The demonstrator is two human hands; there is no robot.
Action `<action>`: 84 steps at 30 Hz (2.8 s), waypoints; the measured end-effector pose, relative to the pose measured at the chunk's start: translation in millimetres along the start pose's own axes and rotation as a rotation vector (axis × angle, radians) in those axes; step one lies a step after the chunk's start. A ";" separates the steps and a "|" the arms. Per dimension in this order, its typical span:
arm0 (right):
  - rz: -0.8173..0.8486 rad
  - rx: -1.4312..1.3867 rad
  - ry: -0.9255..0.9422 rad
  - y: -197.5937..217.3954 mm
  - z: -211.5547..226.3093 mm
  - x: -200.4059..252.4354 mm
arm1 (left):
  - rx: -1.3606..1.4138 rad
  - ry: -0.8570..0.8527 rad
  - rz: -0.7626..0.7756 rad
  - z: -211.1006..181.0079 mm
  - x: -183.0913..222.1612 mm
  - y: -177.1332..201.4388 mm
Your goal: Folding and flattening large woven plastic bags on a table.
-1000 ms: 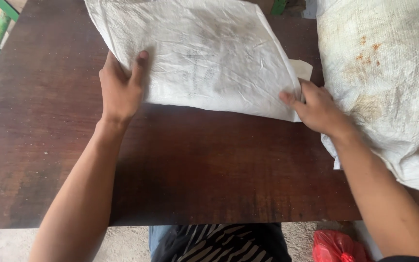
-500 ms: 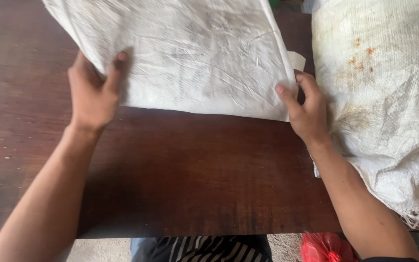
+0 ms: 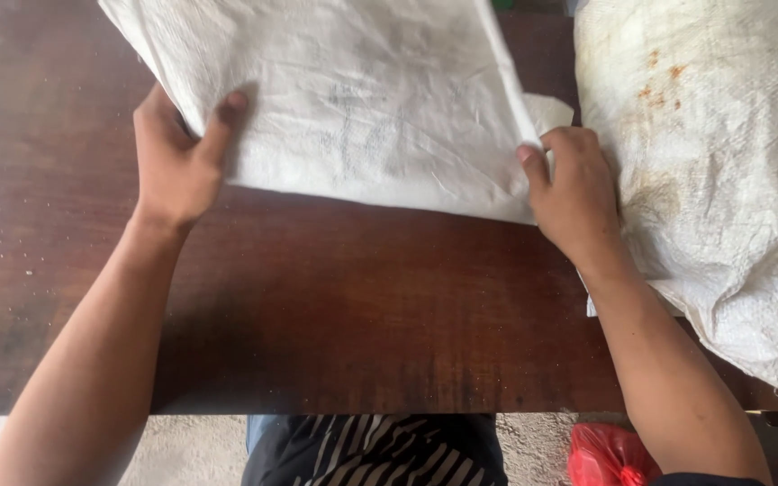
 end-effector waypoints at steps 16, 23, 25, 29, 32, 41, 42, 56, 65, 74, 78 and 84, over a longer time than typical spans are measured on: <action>0.043 -0.856 -0.254 -23.0 -28.7 5.9 | 0.101 0.377 0.042 26.4 -3.2 -1.0; -0.010 -0.937 -0.213 8.1 2.3 -2.1 | -0.006 0.560 0.177 43.0 4.7 -6.2; 0.014 -0.996 -0.308 1.9 -5.4 2.6 | -0.039 0.570 0.210 41.8 4.5 -10.2; 0.136 -0.904 -0.417 -8.6 -12.3 4.4 | 0.026 0.546 0.235 38.4 3.7 -15.3; 0.304 -0.855 -0.525 -16.8 -12.5 5.8 | 0.018 0.569 0.261 38.0 4.6 -14.3; 0.443 -0.695 -0.396 -24.7 -9.6 11.6 | -0.040 0.681 0.249 67.4 13.6 -10.7; 0.435 -0.685 -0.375 -23.1 -7.3 10.4 | -0.024 0.669 0.227 67.1 12.6 -10.4; 0.141 -0.435 -0.111 14.1 15.5 4.6 | 0.043 0.300 0.000 37.7 -3.7 3.3; 0.170 -0.580 -0.191 8.9 19.0 5.3 | -0.082 0.038 -0.221 46.2 3.5 30.4; 0.230 -0.878 -0.416 -3.0 3.6 12.0 | -0.141 0.141 -0.210 39.9 3.7 26.1; 0.202 -0.798 -0.454 -11.4 -12.5 17.3 | -0.114 0.151 -0.169 41.7 4.0 21.2; 0.290 -0.403 -0.233 -8.3 3.2 10.2 | 0.019 0.356 -0.023 37.6 -1.1 3.5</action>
Point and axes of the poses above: each hand's wrist, its own x-axis away from the middle knuckle, its own y-axis out of the back of the hand, z = x × y, the point moved 7 cm from there along -x, towards the middle knuckle, and after that the axes turned 2 degrees about x, right-handed, at the moved point
